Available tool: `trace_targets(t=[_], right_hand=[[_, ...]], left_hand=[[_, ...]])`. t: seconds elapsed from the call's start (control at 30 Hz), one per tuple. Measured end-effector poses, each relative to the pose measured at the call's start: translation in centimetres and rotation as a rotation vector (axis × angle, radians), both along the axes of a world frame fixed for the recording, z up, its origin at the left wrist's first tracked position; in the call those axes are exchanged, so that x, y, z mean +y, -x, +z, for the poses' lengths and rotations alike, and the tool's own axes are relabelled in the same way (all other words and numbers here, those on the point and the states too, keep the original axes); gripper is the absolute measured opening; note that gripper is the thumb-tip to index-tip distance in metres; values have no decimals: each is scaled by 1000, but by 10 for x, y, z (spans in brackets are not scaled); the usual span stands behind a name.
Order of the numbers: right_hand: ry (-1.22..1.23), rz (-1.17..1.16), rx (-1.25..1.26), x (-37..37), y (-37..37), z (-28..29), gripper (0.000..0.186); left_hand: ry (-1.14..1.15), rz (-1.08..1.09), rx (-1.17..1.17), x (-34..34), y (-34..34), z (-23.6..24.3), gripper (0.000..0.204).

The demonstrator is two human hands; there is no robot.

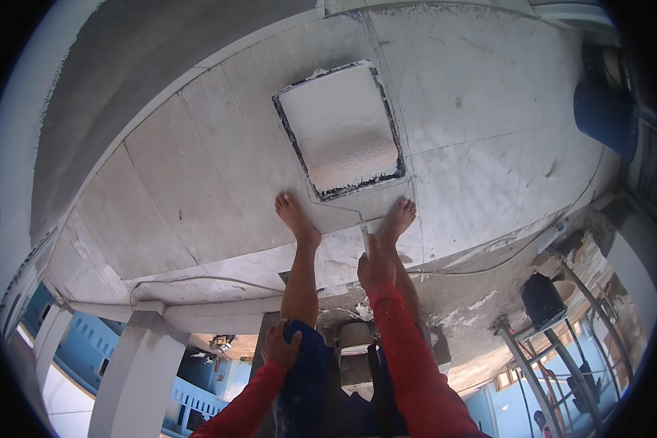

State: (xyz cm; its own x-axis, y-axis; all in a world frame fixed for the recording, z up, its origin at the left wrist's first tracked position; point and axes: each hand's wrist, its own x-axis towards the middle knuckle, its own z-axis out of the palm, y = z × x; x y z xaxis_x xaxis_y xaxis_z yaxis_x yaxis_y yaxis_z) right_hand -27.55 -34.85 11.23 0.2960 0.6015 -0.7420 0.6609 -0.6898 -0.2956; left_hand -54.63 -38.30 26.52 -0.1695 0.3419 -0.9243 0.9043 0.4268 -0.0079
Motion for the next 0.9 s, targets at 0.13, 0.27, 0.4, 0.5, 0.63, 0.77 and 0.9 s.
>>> trace_targets(t=[0.13,0.27,0.4,0.5,0.63,0.77,0.9], right_hand=[[-132,40,-43,-10,0,0,59],[133,14,6,53,-6,3,57],[82,32,-29,50,-6,8,57],[24,22,-34,-1,5,15,57],[-25,9,-72,-2,9,-11,58],[41,-36,8,50,1,-14,57],[-98,10,-91,-7,8,2,53]], left_hand=[[-48,-61,8,-10,4,-5,57],[-60,-16,-6,-9,-1,4,57],[-9,4,5,2,-5,-2,58],[-11,3,16,-3,-2,-2,58],[-27,-34,18,-9,1,-2,58],[-17,8,-21,-3,-6,2,59],[21,-33,20,1,-5,-1,59]])
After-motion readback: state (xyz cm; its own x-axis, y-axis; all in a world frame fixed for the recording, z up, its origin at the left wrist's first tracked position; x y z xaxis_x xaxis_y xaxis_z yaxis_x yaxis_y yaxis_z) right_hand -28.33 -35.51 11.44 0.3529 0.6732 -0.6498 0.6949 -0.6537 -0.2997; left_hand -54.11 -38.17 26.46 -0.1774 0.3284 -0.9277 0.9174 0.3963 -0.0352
